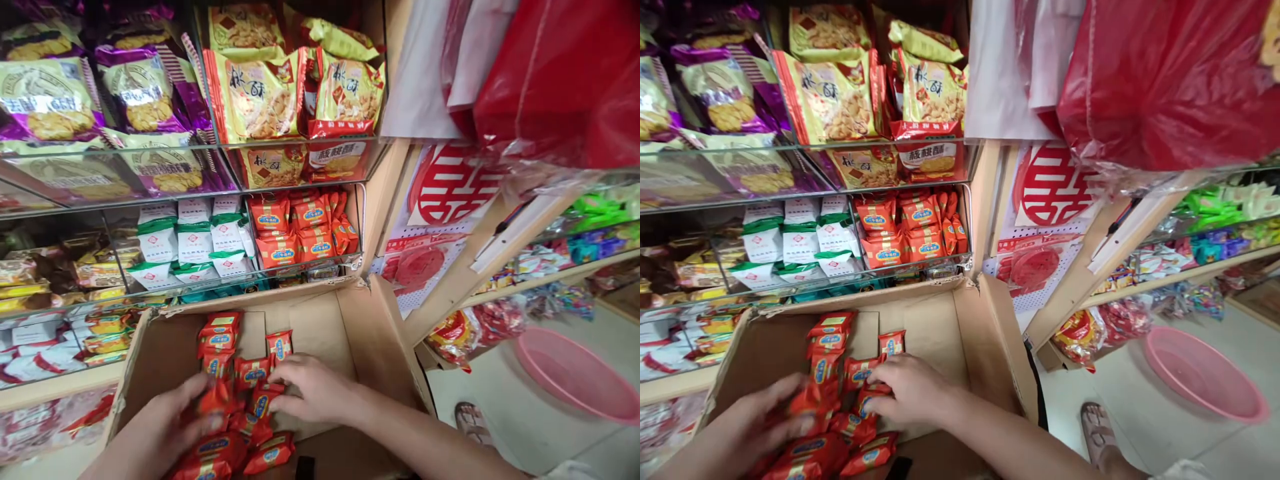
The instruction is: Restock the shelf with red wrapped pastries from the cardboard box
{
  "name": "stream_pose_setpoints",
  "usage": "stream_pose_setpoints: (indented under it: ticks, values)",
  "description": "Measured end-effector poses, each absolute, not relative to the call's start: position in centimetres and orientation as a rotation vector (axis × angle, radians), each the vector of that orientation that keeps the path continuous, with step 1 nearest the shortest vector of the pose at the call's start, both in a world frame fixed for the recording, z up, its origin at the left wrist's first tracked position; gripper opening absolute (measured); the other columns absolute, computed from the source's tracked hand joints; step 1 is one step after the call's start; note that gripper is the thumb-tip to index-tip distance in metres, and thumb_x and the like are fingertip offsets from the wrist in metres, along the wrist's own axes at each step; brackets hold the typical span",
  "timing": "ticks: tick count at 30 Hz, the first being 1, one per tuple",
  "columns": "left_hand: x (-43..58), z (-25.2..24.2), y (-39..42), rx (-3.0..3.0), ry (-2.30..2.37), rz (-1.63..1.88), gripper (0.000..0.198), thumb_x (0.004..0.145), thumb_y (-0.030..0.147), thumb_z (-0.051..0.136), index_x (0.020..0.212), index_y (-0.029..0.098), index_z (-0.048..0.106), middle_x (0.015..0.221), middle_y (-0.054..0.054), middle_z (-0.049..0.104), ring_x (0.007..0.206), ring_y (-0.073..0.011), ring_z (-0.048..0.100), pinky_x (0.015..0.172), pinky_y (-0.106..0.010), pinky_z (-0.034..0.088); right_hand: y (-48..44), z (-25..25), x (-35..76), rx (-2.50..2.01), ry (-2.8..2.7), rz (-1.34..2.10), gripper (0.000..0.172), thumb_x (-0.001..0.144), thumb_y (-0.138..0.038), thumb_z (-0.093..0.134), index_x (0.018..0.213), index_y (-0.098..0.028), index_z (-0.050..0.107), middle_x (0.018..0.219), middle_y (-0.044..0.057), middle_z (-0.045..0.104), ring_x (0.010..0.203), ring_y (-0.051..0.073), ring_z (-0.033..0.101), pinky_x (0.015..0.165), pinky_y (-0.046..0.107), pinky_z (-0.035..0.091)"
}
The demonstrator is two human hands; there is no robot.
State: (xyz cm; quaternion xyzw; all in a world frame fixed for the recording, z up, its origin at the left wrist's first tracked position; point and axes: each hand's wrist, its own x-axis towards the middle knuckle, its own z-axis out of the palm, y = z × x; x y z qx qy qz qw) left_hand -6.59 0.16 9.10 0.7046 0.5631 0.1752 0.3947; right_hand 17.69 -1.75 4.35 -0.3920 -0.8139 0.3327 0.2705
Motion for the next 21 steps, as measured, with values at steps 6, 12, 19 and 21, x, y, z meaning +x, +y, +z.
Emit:
stream_pose_setpoints:
  ticks: [6, 12, 19, 21]
  values:
    - [-0.6, 11.8, 0.1, 1.282, 1.164, 0.699, 0.035, 0.07, 0.035, 0.067, 0.101, 0.024, 0.055, 0.093, -0.002, 0.069, 0.091, -0.0215, 0.063, 0.074, -0.028, 0.054, -1.5, 6.1, 16.6, -0.953, -1.366, 1.433, 0.04, 0.069, -0.044, 0.067, 0.098, -0.019, 0.054, 0.082, 0.0, 0.058, 0.067, 0.01, 0.053, 0.056, 0.02, 0.043]
    - [2.1, 13.2, -0.3, 0.94, 1.023, 0.816, 0.048, 0.065, 0.025, 0.073, 0.108, 0.025, 0.052, 0.104, -0.004, 0.068, 0.092, -0.0203, 0.065, 0.076, -0.028, 0.054, -1.0, 7.9, 17.9, -0.959, -0.986, 1.501, 0.041, 0.062, -0.048, 0.069, 0.085, -0.016, 0.057, 0.074, -0.001, 0.056, 0.06, 0.009, 0.051, 0.049, 0.02, 0.045]
    - [2.8, 12.8, 0.0, 0.945, 1.062, 0.912, 0.038, 0.066, 0.029, 0.072, 0.101, 0.021, 0.057, 0.097, -0.001, 0.067, 0.082, -0.0152, 0.063, 0.068, -0.025, 0.054, -1.9, 8.2, 18.5, -1.019, -1.175, 1.192, 0.037, 0.071, -0.042, 0.064, 0.096, -0.018, 0.052, 0.089, 0.005, 0.06, 0.066, 0.012, 0.056, 0.057, 0.025, 0.05]
    - [2.6, 12.7, 0.3, 0.936, 1.094, 0.925, 0.035, 0.065, 0.031, 0.073, 0.096, 0.021, 0.058, 0.085, 0.002, 0.066, 0.066, -0.0099, 0.06, 0.056, -0.02, 0.051, -2.4, 8.3, 18.9, -1.003, -1.5, 0.838, 0.055, 0.068, -0.042, 0.068, 0.114, -0.02, 0.046, 0.117, 0.012, 0.052, 0.084, 0.017, 0.057, 0.069, 0.03, 0.051]
